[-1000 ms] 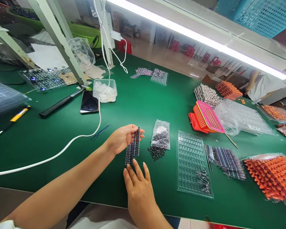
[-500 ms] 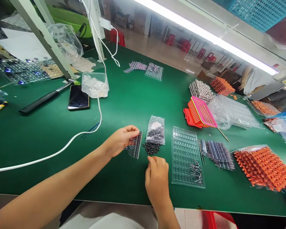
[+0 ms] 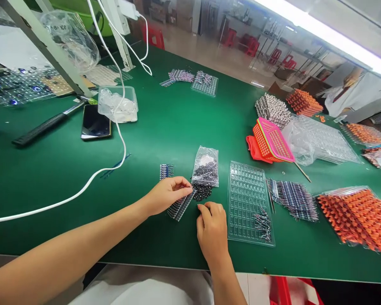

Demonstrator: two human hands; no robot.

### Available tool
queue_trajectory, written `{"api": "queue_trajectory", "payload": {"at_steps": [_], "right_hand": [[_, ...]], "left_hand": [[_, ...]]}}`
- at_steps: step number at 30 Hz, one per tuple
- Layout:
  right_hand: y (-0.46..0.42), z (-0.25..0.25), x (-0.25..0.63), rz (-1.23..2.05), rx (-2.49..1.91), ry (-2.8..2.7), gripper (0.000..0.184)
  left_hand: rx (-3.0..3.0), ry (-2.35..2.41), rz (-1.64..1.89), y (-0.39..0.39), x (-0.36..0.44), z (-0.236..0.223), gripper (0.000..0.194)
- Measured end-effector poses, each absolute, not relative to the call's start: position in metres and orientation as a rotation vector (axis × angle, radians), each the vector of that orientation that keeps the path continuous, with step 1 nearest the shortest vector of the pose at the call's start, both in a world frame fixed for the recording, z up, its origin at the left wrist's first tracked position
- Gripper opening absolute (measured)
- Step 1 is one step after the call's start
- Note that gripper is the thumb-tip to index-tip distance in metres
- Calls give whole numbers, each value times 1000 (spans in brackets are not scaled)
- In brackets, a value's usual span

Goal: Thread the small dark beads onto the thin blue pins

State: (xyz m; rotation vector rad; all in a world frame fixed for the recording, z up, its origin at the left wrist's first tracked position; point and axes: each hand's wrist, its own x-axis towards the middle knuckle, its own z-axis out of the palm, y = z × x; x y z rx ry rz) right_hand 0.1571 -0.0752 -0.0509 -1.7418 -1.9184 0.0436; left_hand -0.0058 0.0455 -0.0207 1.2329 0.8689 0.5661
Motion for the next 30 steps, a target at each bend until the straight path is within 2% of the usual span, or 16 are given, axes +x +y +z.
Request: {"api": "queue_trajectory", "payload": {"at_steps": [12, 20, 30], "right_hand": [[-76, -48, 161, 51, -1708, -1822, 19], [-77, -51, 164, 103, -1713, -1882, 28], [-76, -50, 162, 89, -1723, -1939, 27]], "left_hand": [[1334, 927, 519, 45, -8, -19, 16], [1334, 921, 511, 45, -8, -18, 17], [1351, 917, 522, 45, -9, -17, 15]]}}
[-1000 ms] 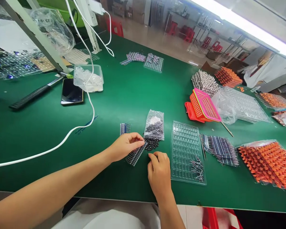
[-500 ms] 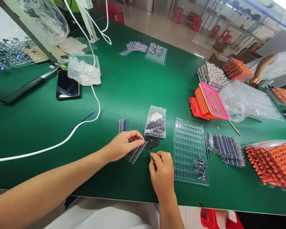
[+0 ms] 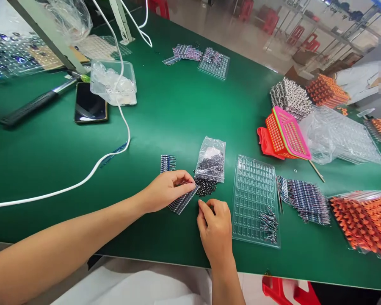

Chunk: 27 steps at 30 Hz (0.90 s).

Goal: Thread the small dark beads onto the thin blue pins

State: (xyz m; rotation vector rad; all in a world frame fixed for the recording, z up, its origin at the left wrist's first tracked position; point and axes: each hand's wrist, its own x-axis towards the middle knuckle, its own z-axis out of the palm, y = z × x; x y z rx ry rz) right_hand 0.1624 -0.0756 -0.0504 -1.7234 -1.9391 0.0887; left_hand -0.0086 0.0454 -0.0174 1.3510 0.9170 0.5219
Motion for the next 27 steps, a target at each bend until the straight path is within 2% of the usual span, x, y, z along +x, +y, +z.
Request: {"api": "queue_trajectory", "payload": {"at_steps": [21, 24, 27], "right_hand": [[-49, -44, 174, -90, -1653, -2396, 25], [-48, -46, 168, -126, -1671, -2370, 24], [-51, -41, 164, -10, -1677, -2220, 20]], "left_hand": [[1317, 862, 586, 42, -9, -14, 16], [1316, 861, 584, 42, -9, -12, 16], [1323, 848, 589, 41, -10, -9, 16]]}}
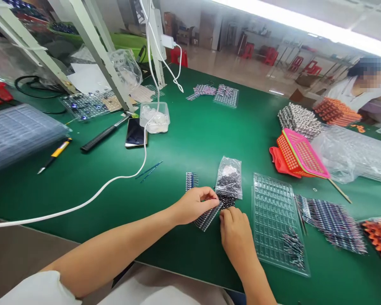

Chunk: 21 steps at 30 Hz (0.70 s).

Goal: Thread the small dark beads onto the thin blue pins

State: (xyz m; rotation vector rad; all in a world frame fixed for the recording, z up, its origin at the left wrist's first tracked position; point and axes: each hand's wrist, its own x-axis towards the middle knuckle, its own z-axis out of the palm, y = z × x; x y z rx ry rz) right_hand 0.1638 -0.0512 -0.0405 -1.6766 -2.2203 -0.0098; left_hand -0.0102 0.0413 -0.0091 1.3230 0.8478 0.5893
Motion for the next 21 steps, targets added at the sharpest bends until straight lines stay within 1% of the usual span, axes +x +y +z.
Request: {"api": "queue_trajectory", "payload": {"at_steps": [4, 6, 8, 11, 15, 21], "right_hand": [[-62, -21, 161, 332, -1651, -1871, 15], [-67, -13, 161, 433, -1635, -1702, 12], [-70, -11, 160, 468, -1618, -1580, 12], [-72, -15, 157, 439, -1602, -1477, 11], [-72, -22, 154, 322, -1595, -1446, 11], [-74, -24, 150, 78, -1570, -1492, 12]], "left_hand": [[1353, 793, 593, 38, -12, -4, 18], [1303, 694, 586, 34, -13, -1, 17], [1260, 610, 594, 28, -13, 2, 16], [1312, 578, 592, 20, -13, 5, 14], [1373, 609, 601, 12, -11, 6, 10], [1226, 593, 623, 3, -8, 3, 10]]}}
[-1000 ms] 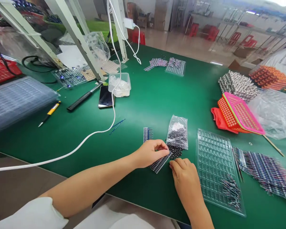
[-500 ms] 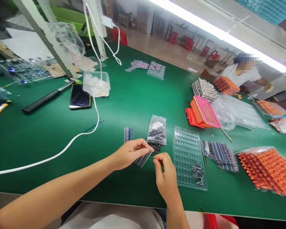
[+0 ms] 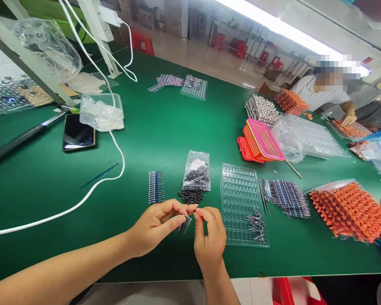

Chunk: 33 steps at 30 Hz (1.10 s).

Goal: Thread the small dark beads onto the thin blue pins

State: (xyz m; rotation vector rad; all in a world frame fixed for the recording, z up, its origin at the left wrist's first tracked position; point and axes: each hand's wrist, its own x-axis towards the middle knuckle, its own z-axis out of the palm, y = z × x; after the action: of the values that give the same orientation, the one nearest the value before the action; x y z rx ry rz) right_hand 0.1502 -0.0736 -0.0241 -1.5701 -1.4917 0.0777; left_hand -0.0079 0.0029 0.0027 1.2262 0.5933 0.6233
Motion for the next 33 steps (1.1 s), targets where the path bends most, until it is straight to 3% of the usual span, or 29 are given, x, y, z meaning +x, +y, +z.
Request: {"api": "queue_trajectory", "payload": {"at_steps": [9, 19, 33], "right_hand": [[-77, -26, 149, -60, -1495, -1502, 26], [-78, -29, 148, -75, -1542, -1438, 18], [-74, -31, 152, -262, -1542, -1539, 22]], "left_hand": [[911, 554, 614, 1, -4, 4, 18], [841, 480, 603, 2, -5, 3, 14], [885, 473, 595, 3, -4, 4, 17]]}}
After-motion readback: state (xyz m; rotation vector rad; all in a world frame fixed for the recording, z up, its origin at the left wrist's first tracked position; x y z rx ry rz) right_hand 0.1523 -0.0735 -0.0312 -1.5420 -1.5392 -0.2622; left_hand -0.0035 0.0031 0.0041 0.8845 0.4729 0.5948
